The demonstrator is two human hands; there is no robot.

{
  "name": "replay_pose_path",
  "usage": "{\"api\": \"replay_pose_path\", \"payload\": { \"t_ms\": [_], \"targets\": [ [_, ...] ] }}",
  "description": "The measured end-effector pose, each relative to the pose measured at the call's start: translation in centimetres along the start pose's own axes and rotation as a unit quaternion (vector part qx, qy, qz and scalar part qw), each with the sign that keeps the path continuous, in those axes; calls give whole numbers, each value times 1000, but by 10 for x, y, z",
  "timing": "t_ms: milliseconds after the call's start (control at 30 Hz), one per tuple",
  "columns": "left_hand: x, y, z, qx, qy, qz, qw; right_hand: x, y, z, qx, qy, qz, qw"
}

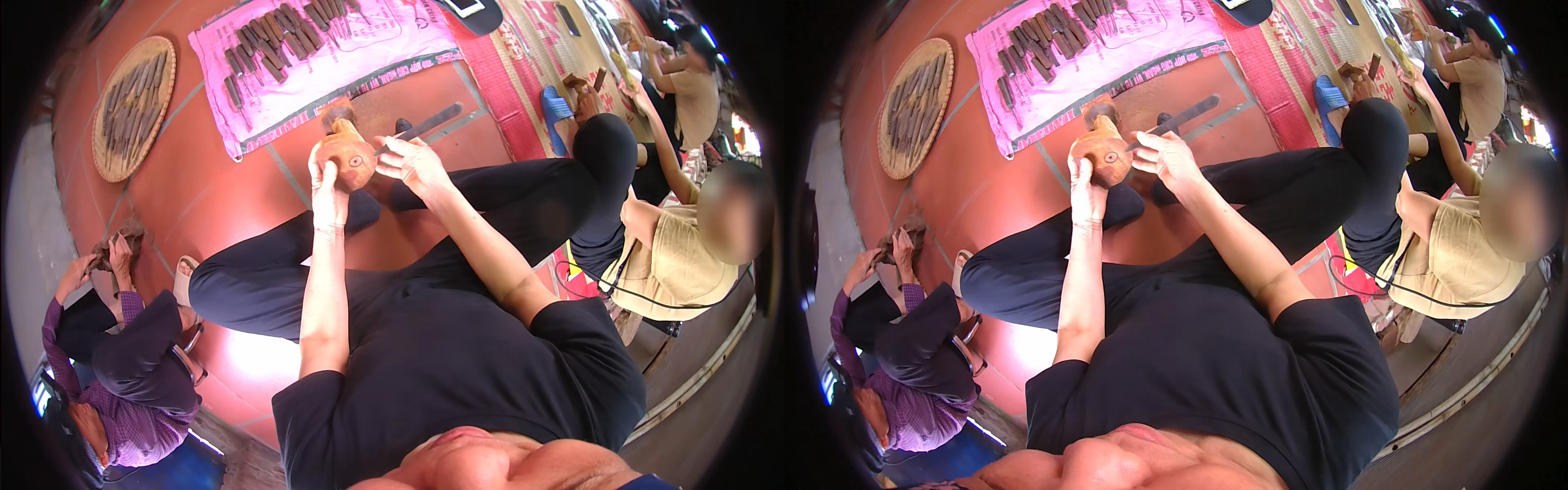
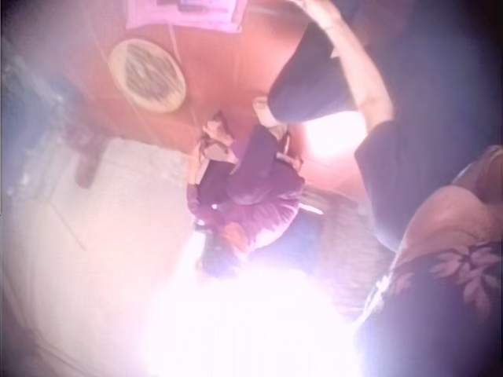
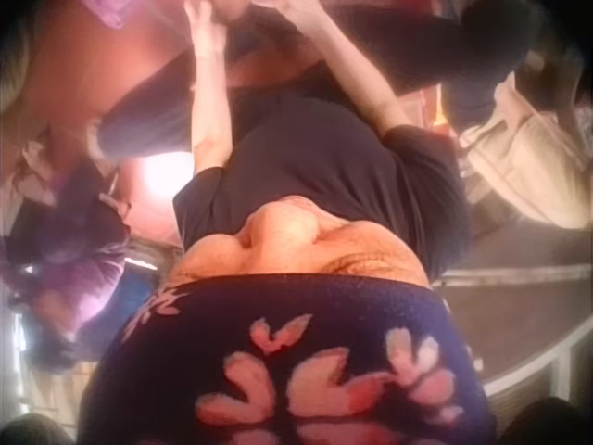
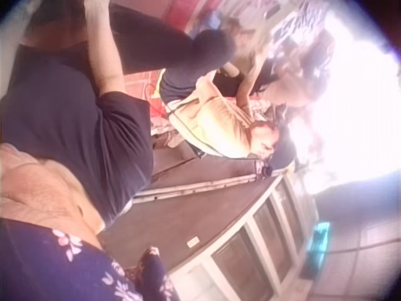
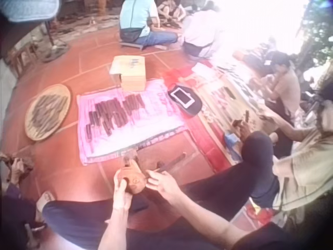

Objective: The person is sitting on the floor and carving a piece of wood using a knife. They hold the wood with their left hand and carefully shape it with the knife in their right hand.

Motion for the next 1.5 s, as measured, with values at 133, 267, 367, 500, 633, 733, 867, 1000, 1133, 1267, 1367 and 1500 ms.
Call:
{"api": "replay_pose_path", "payload": {
  "t_ms": [133, 267, 367, 500, 633, 733, 867, 1000, 1133, 1267, 1367, 1500],
  "targets": [
    [17, 4, -6, -4, -7, 97, 995, -6, 6, -1, 10, -28, 2, 1000],
    [33, -2, -15, 21, 28, 195, 980, -10, 32, -1, -22, -31, -24, 999],
    [42, 1, -21, 16, 33, 280, 959, -9, 40, 1, -47, -7, -92, 995],
    [50, 3, -18, 3, 10, 500, 866, -7, 43, 12, -18, 17, -142, 989],
    [46, -2, -17, -3, -55, 551, 833, 12, 50, 17, -64, 84, -161, 981],
    [42, -6, -18, -1, -86, 599, 796, 29, 51, 18, -76, 142, -200, 966],
    [43, 2, -16, -25, -35, 663, 748, 26, 40, 19, -62, 142, -206, 966],
    [49, 4, -12, -5, -57, 697, 714, 5, 28, 27, -14, 134, -178, 975],
    [49, 4, -11, 10, -60, 708, 704, -11, 17, 33, -13, 154, -204, 967],
    [49, 6, -13, 10, -78, 702, 708, -8, 55, 41, -128, 103, -163, 973],
    [48, 4, -13, 17, -102, 700, 706, -5, 61, 44, -134, 105, -144, 975],
    [49, 4, -12, 16, -73, 708, 702, -12, 27, 38, -51, 150, -168, 973]
  ]
}}
Point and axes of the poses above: each hand's wrist, its own z-axis towards the middle knuckle, its own y-axis out of the back of the hand, x = y × z, the point moved 10 cm from there along z, towards the middle knuckle, and after that the axes turned 3 degrees about z, right-handed, at the moved point
